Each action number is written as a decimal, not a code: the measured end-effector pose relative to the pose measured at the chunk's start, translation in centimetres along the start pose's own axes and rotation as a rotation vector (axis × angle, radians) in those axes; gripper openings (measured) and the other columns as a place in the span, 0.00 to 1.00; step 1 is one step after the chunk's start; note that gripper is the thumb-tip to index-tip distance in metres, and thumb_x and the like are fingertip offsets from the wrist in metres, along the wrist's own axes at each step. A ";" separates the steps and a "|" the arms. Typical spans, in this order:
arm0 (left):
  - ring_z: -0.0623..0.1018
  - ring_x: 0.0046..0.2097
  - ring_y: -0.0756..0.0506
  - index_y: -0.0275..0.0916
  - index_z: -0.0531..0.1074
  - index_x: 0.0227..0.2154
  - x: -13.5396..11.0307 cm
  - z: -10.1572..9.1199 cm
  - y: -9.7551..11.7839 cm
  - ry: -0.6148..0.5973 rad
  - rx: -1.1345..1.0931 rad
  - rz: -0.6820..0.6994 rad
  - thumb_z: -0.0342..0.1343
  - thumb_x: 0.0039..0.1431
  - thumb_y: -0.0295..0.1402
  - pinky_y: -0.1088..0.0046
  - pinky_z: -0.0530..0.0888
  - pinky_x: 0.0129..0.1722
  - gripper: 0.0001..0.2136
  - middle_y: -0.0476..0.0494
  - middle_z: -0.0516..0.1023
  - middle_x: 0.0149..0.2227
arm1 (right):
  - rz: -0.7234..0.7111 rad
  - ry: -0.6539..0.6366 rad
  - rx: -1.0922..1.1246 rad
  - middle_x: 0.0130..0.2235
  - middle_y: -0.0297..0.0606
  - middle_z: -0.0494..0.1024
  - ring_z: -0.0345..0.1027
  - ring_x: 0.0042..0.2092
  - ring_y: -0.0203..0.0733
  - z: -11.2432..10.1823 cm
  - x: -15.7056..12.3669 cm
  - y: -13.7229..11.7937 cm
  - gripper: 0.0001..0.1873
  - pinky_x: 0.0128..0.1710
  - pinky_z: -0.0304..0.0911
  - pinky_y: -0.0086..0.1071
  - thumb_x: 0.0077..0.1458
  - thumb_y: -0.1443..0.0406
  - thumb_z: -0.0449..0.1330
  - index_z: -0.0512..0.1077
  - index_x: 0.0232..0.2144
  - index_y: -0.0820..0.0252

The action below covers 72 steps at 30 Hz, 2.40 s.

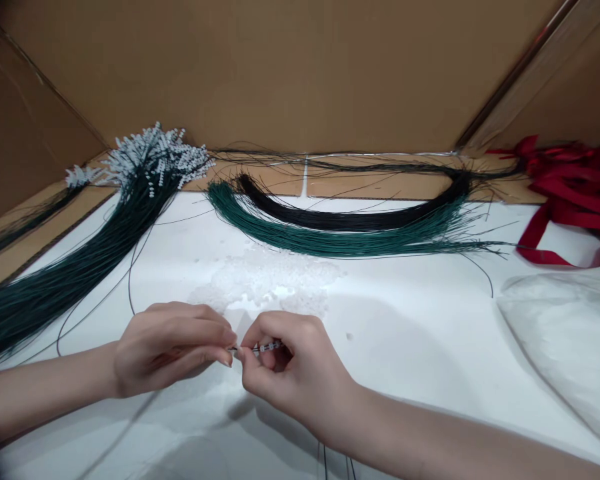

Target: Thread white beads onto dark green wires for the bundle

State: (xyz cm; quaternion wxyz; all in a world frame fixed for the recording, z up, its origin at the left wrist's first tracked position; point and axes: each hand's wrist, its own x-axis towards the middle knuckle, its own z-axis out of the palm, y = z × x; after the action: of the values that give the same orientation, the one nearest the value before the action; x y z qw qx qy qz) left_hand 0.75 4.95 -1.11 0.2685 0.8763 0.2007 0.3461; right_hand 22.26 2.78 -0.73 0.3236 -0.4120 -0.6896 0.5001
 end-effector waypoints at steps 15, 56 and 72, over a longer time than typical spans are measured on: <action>0.79 0.35 0.50 0.37 0.70 0.46 0.5 0.0 0.1 0.033 -0.017 0.040 0.58 0.58 0.22 0.79 0.76 0.34 0.13 0.43 0.79 0.34 | -0.006 -0.015 0.020 0.20 0.27 0.63 0.53 0.22 0.27 0.0 0.0 0.2 0.05 0.20 0.49 0.22 0.51 0.70 0.61 0.71 0.24 0.62; 0.79 0.30 0.51 0.33 0.69 0.34 0.9 -0.1 0.6 0.057 -0.126 0.029 0.59 0.60 0.26 0.80 0.77 0.29 0.03 0.43 0.79 0.29 | -0.017 -0.082 0.118 0.21 0.28 0.66 0.53 0.22 0.25 0.0 0.1 0.1 0.06 0.20 0.50 0.20 0.54 0.68 0.61 0.72 0.26 0.64; 0.78 0.32 0.50 0.34 0.68 0.35 1.1 -0.3 0.6 0.037 -0.171 0.061 0.56 0.63 0.26 0.77 0.78 0.31 0.02 0.42 0.77 0.29 | 0.049 -0.127 0.226 0.21 0.27 0.64 0.52 0.22 0.25 -0.4 0.1 -0.1 0.05 0.20 0.48 0.21 0.53 0.68 0.64 0.71 0.27 0.64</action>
State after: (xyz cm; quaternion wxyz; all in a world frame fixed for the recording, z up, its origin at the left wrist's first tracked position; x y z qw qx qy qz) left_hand 1.39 5.20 -0.02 0.3281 0.8493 0.1486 0.3859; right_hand 22.48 3.01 -0.52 0.3113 -0.3573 -0.6376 0.6074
